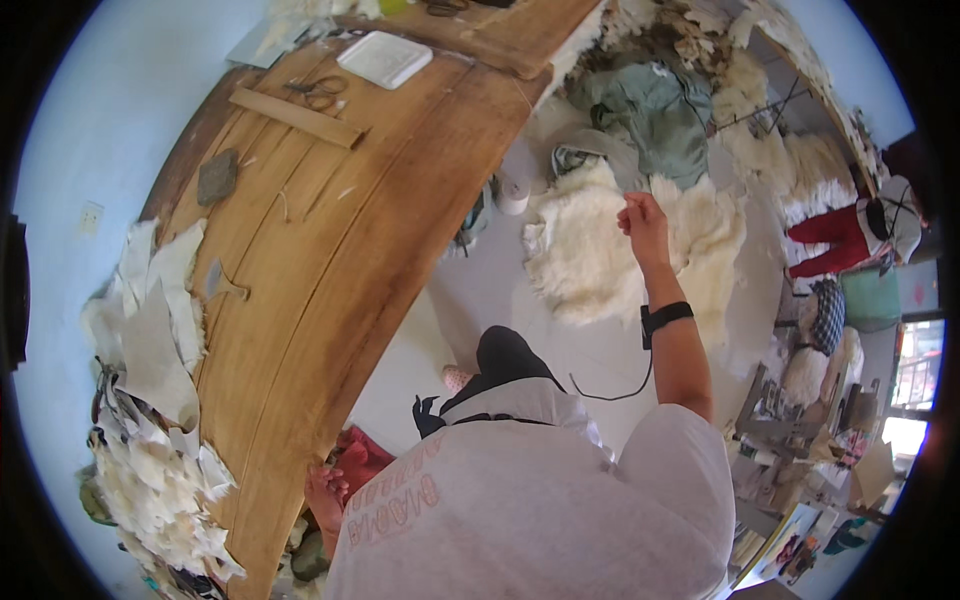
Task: Threading a needle and organizing white sheepskin pieces in a workshop.
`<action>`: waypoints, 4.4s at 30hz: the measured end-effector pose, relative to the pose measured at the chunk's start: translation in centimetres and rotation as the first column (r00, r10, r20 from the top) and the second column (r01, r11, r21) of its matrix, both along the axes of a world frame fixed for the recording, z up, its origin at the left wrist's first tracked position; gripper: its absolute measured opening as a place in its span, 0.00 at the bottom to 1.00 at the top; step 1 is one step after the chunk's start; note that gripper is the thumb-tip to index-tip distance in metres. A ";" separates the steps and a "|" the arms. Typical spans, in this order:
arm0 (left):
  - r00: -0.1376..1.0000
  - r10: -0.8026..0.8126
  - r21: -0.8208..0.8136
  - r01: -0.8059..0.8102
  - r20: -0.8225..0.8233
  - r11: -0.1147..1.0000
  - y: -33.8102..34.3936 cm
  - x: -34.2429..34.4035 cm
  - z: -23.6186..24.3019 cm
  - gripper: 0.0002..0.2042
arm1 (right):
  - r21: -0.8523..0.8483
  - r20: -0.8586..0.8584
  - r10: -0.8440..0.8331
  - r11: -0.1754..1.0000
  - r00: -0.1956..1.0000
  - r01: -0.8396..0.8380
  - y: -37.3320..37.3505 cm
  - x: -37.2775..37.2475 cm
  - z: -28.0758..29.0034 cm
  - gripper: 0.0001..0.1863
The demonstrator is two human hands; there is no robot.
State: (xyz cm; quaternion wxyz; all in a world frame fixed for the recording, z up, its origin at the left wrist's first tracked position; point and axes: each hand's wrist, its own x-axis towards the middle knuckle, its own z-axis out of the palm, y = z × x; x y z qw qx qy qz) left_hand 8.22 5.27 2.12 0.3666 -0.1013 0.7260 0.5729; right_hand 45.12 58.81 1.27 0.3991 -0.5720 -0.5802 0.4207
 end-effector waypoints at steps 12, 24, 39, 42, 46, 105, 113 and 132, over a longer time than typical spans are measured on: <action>0.835 0.101 -0.183 -0.234 -0.542 0.955 0.8 -0.3 -1.8 0.15 | 0.560 0.495 0.120 0.713 0.861 -0.421 14.2 -23.4 3.4 0.09; 0.789 0.375 -0.188 -0.514 -0.487 0.837 6.3 1.1 -1.8 0.13 | 0.275 0.769 0.201 0.753 0.607 -0.598 24.0 -34.8 5.7 0.08; 0.672 0.556 -0.131 -0.687 -0.489 0.715 8.4 1.2 -2.0 0.12 | 0.140 0.986 -0.143 0.419 0.087 -0.897 30.7 -40.6 1.9 0.06; 0.642 0.599 -0.094 -0.716 -0.477 0.692 7.8 1.2 -2.6 0.12 | 0.099 0.990 -0.129 0.365 0.055 -0.926 30.2 -40.6 2.5 0.06; 0.667 0.568 -0.157 -0.704 -0.481 0.693 8.1 0.5 -2.4 0.12 | 0.150 0.989 -0.071 0.441 0.132 -0.885 30.9 -40.3 3.5 0.07; 0.289 -0.182 -0.341 -0.747 -0.940 0.570 10.8 -1.7 -2.7 0.05 | 0.114 0.869 0.492 -0.309 -0.057 -0.944 7.6 -37.8 2.8 0.04; 0.486 -0.031 -0.207 -0.313 -0.873 0.927 6.8 0.9 -0.2 0.07 | -0.262 0.816 0.504 -0.117 -0.284 -0.958 -0.3 -28.8 9.4 0.06; 0.753 -0.624 -0.228 0.583 -0.208 0.780 -9.2 7.4 0.2 0.19 | -0.564 -0.030 0.778 -0.532 -0.628 -0.632 -24.6 -31.6 5.9 0.14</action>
